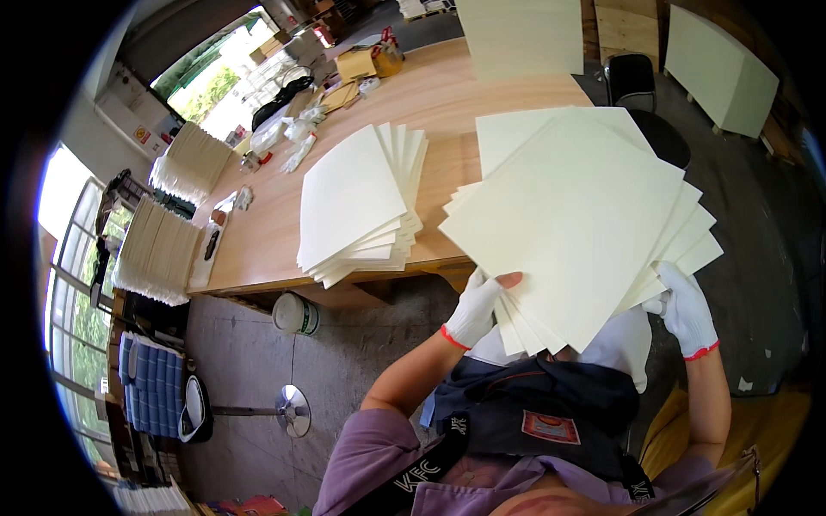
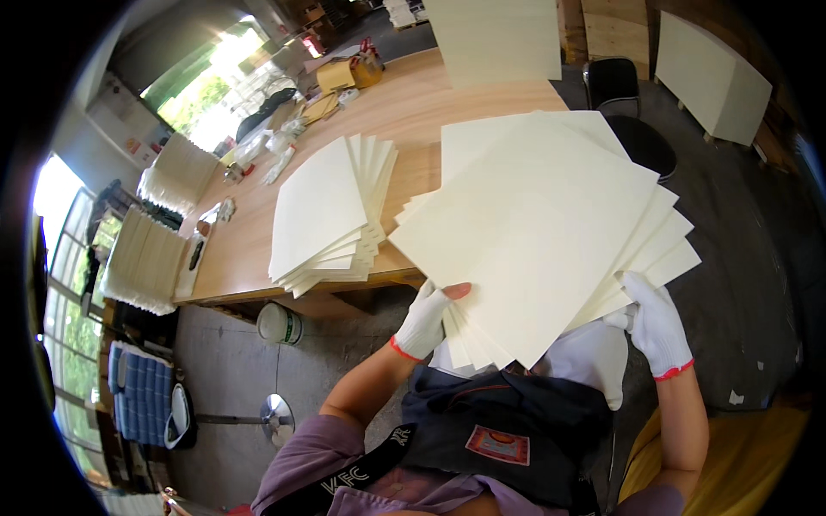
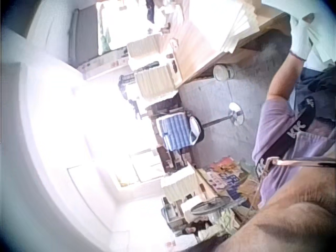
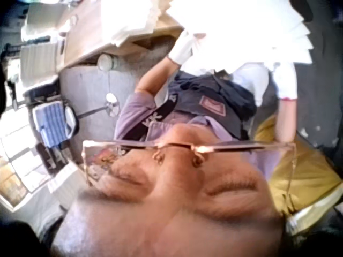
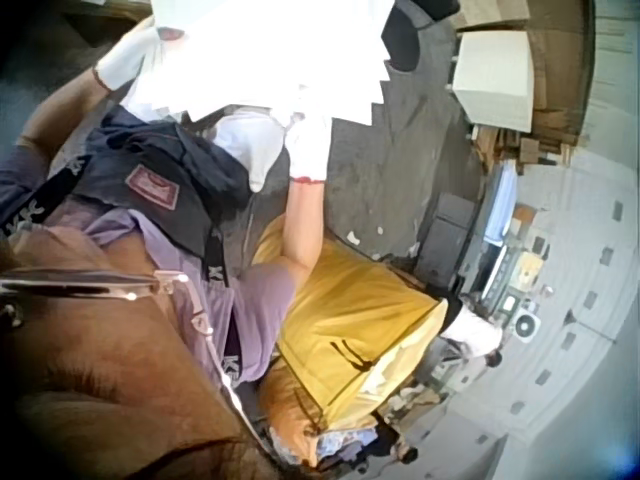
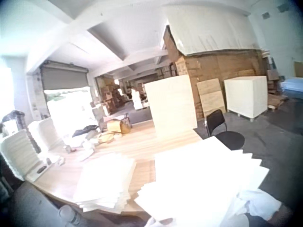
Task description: The person sands the edges of rectangular white boards one by one using a sanding block. They repeatedly pick up a board, sand its edges, and place it into a growing stack on the table.
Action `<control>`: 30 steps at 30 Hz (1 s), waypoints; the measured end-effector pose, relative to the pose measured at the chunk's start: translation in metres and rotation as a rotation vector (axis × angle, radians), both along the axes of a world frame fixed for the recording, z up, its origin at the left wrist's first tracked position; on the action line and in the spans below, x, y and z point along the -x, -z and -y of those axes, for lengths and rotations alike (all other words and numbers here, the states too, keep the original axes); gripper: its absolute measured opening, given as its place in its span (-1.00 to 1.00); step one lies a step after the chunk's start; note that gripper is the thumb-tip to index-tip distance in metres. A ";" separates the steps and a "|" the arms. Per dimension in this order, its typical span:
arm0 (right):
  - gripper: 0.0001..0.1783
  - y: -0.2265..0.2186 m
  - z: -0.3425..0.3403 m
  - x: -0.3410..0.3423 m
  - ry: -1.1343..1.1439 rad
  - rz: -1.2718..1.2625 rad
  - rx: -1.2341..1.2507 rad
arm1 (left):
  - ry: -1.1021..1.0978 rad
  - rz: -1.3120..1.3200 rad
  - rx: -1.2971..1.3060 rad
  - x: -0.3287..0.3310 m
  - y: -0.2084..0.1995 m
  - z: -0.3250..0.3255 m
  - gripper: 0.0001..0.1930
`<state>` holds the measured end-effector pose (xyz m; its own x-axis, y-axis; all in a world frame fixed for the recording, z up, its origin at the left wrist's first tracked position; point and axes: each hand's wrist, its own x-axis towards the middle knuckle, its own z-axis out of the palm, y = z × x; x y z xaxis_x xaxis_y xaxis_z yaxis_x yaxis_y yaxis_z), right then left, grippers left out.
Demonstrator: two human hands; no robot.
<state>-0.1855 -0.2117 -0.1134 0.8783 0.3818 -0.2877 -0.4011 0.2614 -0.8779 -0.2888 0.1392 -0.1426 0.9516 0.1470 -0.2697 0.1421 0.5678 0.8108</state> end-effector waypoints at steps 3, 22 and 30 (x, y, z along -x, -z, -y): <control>-0.48 -0.005 -0.056 -0.013 0.003 0.031 -0.133 | -0.130 0.145 -0.086 0.025 -0.003 -0.036 -0.49; -0.50 0.011 -0.113 0.017 -0.389 -0.162 -0.225 | -0.956 0.029 -0.148 -0.014 -0.002 -0.269 -0.68; -0.49 0.033 -0.093 0.020 -0.362 -0.197 -0.247 | -0.951 -0.115 -0.211 0.000 -0.022 -0.262 -0.65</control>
<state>-0.2060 -0.1188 -0.1462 0.6142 0.7308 -0.2977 -0.6575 0.2654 -0.7052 -0.2884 0.4012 -0.1202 0.3805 0.8947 -0.2338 -0.2149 0.3315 0.9187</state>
